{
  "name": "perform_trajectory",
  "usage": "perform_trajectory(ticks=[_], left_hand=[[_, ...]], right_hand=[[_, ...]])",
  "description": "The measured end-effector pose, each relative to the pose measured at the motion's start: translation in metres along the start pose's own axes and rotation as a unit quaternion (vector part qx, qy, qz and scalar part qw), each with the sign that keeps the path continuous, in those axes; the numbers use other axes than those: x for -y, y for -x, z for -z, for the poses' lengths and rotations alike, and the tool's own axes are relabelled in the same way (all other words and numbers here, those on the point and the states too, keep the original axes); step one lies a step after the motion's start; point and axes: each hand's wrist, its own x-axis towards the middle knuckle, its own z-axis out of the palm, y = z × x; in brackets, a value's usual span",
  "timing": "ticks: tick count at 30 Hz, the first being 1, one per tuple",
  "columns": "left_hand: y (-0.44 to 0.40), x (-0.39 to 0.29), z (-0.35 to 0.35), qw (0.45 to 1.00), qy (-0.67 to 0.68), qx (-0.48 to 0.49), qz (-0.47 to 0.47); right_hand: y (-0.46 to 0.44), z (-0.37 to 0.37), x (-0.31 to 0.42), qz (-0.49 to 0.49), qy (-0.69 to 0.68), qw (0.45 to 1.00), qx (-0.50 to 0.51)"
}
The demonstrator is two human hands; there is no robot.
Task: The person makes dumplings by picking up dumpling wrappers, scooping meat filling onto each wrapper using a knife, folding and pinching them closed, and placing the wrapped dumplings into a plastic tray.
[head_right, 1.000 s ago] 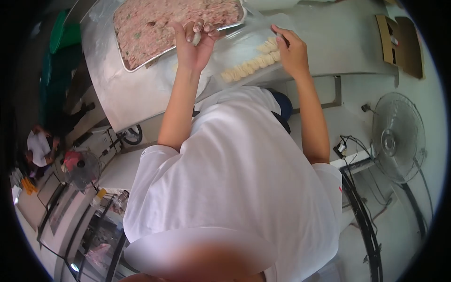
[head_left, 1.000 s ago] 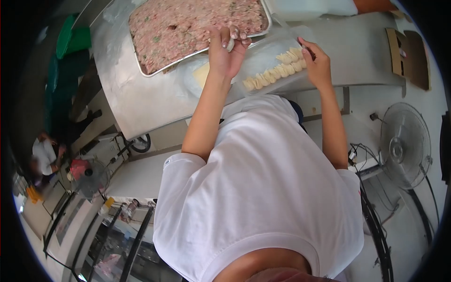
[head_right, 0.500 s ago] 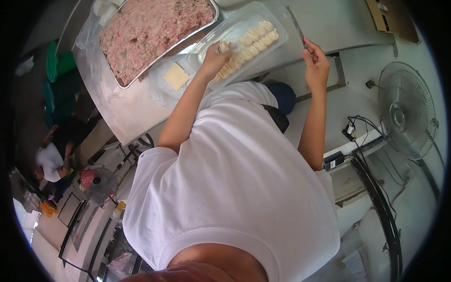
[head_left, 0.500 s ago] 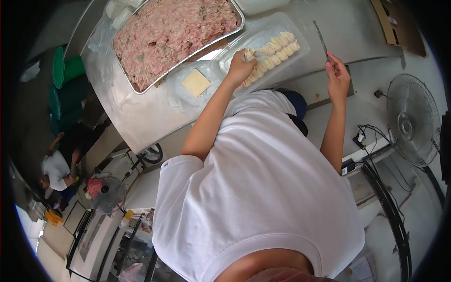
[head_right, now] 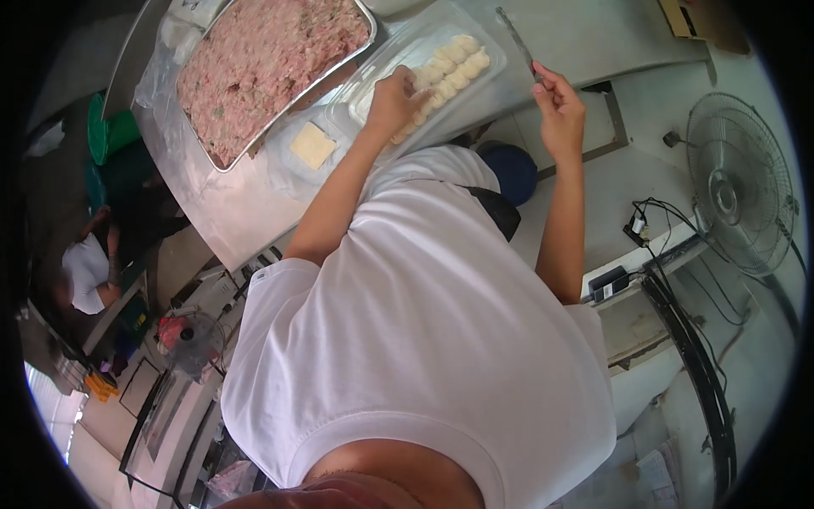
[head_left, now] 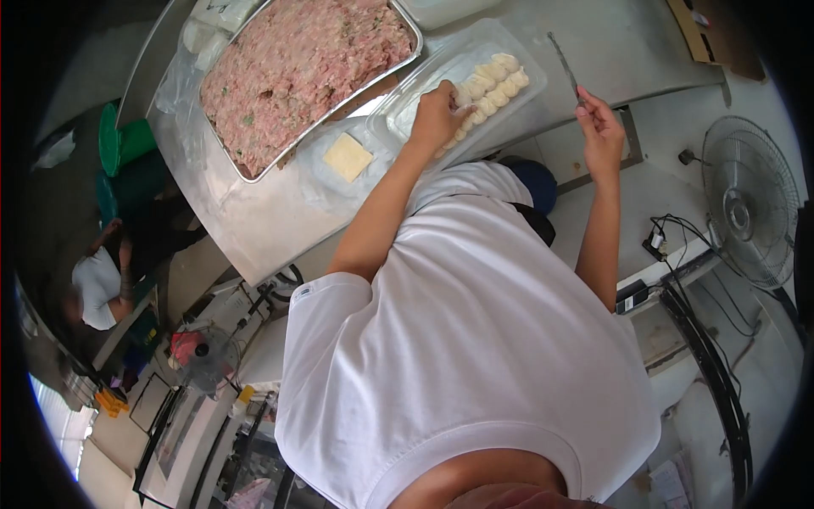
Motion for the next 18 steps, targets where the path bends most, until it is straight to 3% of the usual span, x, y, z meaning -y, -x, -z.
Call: perform_trajectory(ticks=[8,11,14,15,18], left_hand=[[-0.011,0.015,0.014,0.992,-0.032,0.053,-0.106],[-0.015,0.019,0.007,0.995,-0.027,0.059,-0.078],[-0.003,0.009,0.019,0.993,-0.073,0.038,-0.090],[0.006,0.004,0.027,0.987,-0.095,-0.016,-0.130],[0.040,0.016,0.054,0.985,-0.095,-0.120,-0.077]], right_hand=[[0.000,0.001,-0.002,-0.006,-0.004,1.000,0.004],[-0.002,-0.005,0.000,-0.013,0.019,1.000,0.021],[-0.006,-0.010,0.005,-0.013,0.010,0.999,0.031],[-0.007,-0.012,0.006,-0.016,0.013,0.999,0.026],[-0.008,-0.018,0.004,-0.013,0.014,0.999,0.034]])
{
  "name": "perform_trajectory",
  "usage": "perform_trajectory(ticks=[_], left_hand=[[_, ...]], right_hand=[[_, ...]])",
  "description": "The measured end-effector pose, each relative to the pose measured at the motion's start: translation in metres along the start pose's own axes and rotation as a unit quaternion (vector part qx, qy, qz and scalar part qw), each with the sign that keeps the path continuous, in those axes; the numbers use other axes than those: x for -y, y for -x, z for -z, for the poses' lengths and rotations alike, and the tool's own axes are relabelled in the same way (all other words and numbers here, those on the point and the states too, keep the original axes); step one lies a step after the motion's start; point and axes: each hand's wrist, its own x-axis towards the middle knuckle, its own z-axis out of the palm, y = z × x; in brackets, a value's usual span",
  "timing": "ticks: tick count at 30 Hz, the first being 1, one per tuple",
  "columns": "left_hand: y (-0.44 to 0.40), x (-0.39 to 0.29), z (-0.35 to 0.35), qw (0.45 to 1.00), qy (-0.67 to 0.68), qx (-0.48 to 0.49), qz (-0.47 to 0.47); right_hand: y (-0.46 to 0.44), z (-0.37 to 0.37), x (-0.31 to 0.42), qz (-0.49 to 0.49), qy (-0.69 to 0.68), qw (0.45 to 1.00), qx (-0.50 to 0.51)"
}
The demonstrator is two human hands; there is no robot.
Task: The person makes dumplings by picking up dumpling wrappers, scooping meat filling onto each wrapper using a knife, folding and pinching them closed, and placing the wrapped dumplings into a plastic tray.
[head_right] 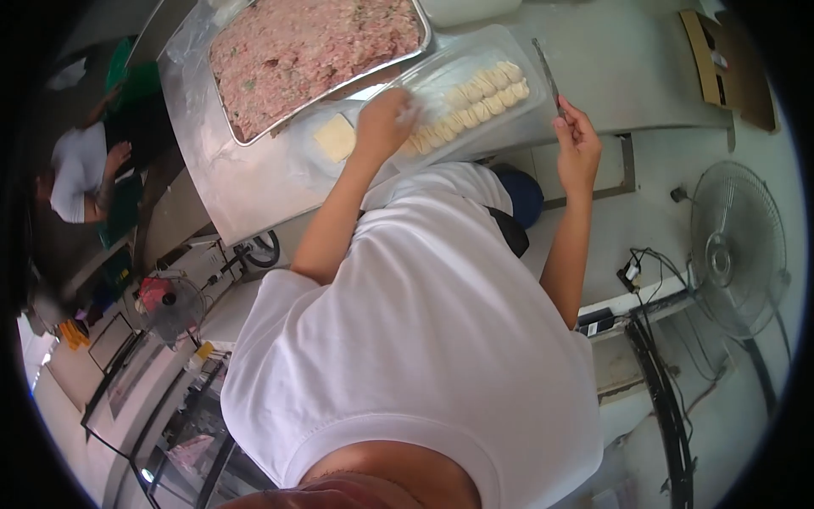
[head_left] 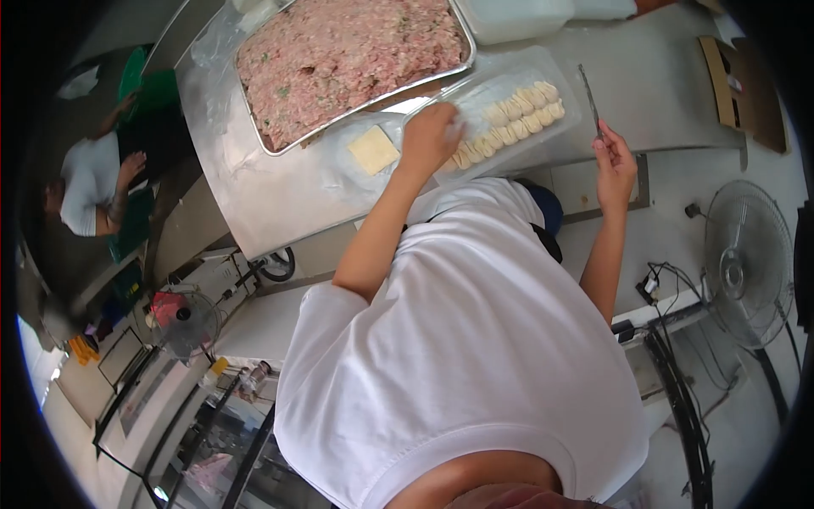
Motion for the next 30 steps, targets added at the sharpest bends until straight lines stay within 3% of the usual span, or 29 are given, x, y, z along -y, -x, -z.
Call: perform_trajectory(ticks=[2,4,5,7,12,17,18,20,21,28,30], left_hand=[[0.034,0.028,0.018,0.996,-0.025,-0.069,0.044],[0.061,0.041,0.039,0.977,-0.128,-0.075,0.154],[0.071,0.053,0.041,0.976,-0.128,-0.079,0.156],[0.092,0.074,0.040,0.947,-0.185,-0.003,0.264],[0.104,0.096,0.033,0.956,-0.132,-0.022,0.261],[0.070,0.043,0.052,0.963,-0.120,-0.041,0.239],[0.072,0.046,0.045,0.966,-0.116,-0.030,0.229],[0.076,0.072,0.033,0.941,-0.231,0.031,0.247],[0.079,0.087,0.026,0.922,-0.256,0.098,0.273],[0.076,0.080,0.047,0.934,-0.200,0.141,0.261],[0.060,0.054,0.059,0.956,-0.202,0.094,0.191]], right_hand=[[-0.003,-0.006,0.004,0.006,-0.003,1.000,0.008],[-0.004,-0.015,0.010,0.004,0.001,1.000,0.018],[-0.007,-0.021,0.015,0.007,0.001,1.000,0.022],[-0.009,-0.034,0.026,0.020,-0.014,0.999,0.047],[-0.014,-0.067,0.040,0.054,-0.049,0.990,0.122],[-0.005,-0.086,0.074,0.126,-0.031,0.973,0.191],[0.001,-0.085,0.081,0.121,-0.026,0.976,0.177],[0.003,-0.083,0.094,0.127,0.023,0.972,0.198],[0.006,-0.080,0.098,0.143,0.032,0.970,0.195],[0.037,-0.038,0.099,0.145,0.013,0.975,0.166],[0.043,-0.023,0.095,0.140,0.020,0.979,0.147]])
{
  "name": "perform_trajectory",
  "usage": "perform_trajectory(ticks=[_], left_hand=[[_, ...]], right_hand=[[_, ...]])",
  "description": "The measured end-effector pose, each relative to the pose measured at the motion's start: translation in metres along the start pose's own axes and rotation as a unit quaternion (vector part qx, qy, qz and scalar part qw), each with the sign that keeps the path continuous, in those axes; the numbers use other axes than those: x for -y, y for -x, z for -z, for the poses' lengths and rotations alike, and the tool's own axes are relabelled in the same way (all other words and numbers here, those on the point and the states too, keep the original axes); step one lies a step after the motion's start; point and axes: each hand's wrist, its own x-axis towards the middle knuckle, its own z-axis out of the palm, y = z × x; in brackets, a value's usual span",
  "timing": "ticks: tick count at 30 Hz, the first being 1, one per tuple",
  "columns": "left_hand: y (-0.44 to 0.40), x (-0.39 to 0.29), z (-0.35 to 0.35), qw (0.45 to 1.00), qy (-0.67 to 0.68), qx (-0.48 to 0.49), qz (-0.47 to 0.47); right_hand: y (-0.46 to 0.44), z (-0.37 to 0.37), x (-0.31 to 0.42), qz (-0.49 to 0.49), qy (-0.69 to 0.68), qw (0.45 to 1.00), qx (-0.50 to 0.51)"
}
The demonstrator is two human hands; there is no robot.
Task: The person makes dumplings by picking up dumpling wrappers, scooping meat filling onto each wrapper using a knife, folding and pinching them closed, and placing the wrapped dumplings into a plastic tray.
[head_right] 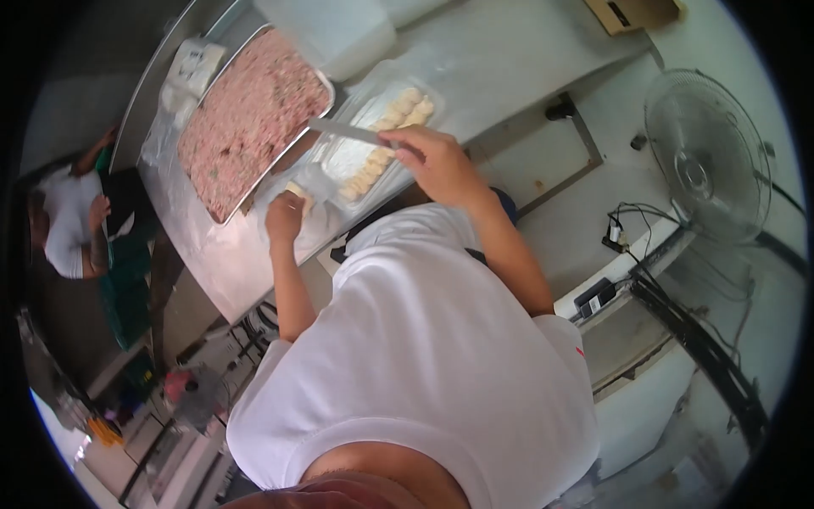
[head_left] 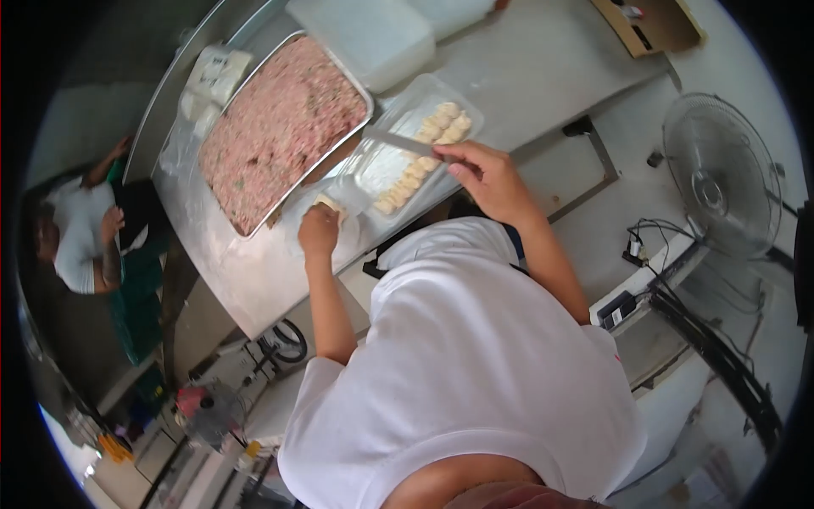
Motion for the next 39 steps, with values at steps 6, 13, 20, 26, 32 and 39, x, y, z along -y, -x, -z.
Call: perform_trajectory(ticks=[6,13,20,26,32,39], left_hand=[[0.016,-0.181,0.080,0.918,0.242,-0.148,-0.276],[0.075,-0.253,0.086,0.807,0.315,-0.105,-0.488],[0.145,-0.212,0.080,0.801,0.330,-0.051,-0.497],[0.178,-0.194,0.079,0.799,0.332,-0.039,-0.500],[0.195,-0.183,0.088,0.795,0.330,-0.061,-0.505],[0.206,-0.174,0.093,0.796,0.341,-0.081,-0.493]], right_hand=[[0.051,0.034,-0.001,0.012,0.056,0.997,-0.050],[0.154,0.017,-0.005,-0.017,0.030,0.966,-0.256],[0.229,-0.061,0.002,-0.036,-0.105,0.932,-0.345],[0.257,-0.087,0.030,-0.006,-0.120,0.927,-0.356],[0.261,-0.097,0.040,0.028,-0.131,0.930,-0.343],[0.263,-0.094,0.051,0.051,-0.095,0.941,-0.320]])
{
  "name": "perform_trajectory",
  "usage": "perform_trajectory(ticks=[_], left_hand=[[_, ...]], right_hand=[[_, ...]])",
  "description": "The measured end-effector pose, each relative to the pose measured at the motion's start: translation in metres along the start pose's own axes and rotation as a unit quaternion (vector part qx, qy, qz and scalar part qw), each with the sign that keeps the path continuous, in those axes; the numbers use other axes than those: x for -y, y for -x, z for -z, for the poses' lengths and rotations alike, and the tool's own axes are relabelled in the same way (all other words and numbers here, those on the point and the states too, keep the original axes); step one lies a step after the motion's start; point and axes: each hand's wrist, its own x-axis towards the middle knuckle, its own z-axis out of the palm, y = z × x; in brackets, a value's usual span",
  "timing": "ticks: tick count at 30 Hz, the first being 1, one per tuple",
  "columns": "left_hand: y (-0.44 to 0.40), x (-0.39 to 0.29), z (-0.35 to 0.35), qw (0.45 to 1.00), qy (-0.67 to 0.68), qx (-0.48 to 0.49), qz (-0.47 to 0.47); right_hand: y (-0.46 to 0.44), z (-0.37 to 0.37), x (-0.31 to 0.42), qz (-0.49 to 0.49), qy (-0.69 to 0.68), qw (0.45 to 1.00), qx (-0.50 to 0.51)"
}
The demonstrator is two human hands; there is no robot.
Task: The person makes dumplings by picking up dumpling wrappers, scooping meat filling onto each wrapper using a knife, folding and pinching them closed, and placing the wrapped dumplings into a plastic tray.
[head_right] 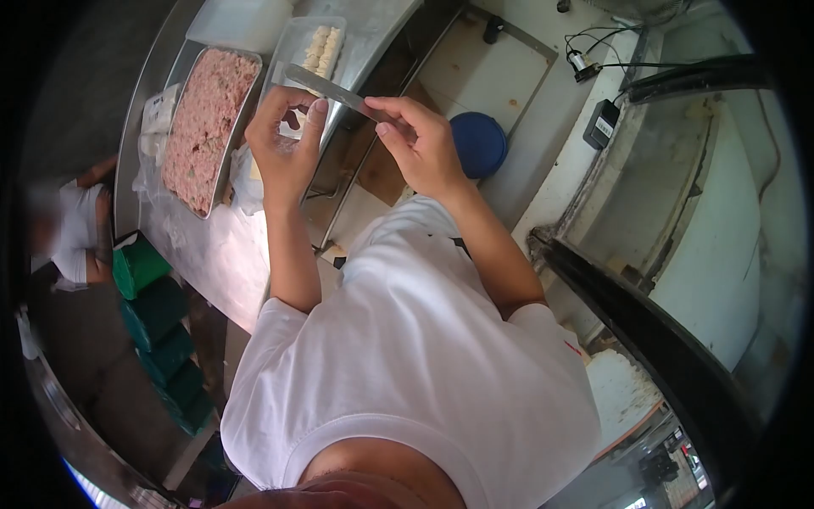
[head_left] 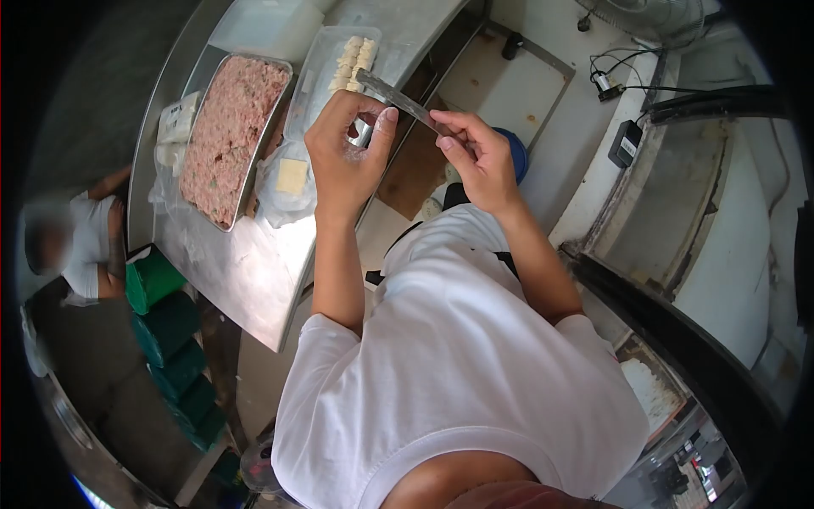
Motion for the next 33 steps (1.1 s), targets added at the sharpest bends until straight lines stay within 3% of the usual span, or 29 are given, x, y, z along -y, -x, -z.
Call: perform_trajectory(ticks=[20,33], left_hand=[[0.028,-0.014,0.030,0.997,-0.050,-0.056,0.028],[0.034,-0.018,0.045,0.994,-0.073,-0.075,0.007]], right_hand=[[0.014,-0.017,0.011,-0.015,-0.026,0.997,0.078],[0.015,-0.020,0.015,0.010,-0.028,0.997,0.069]])
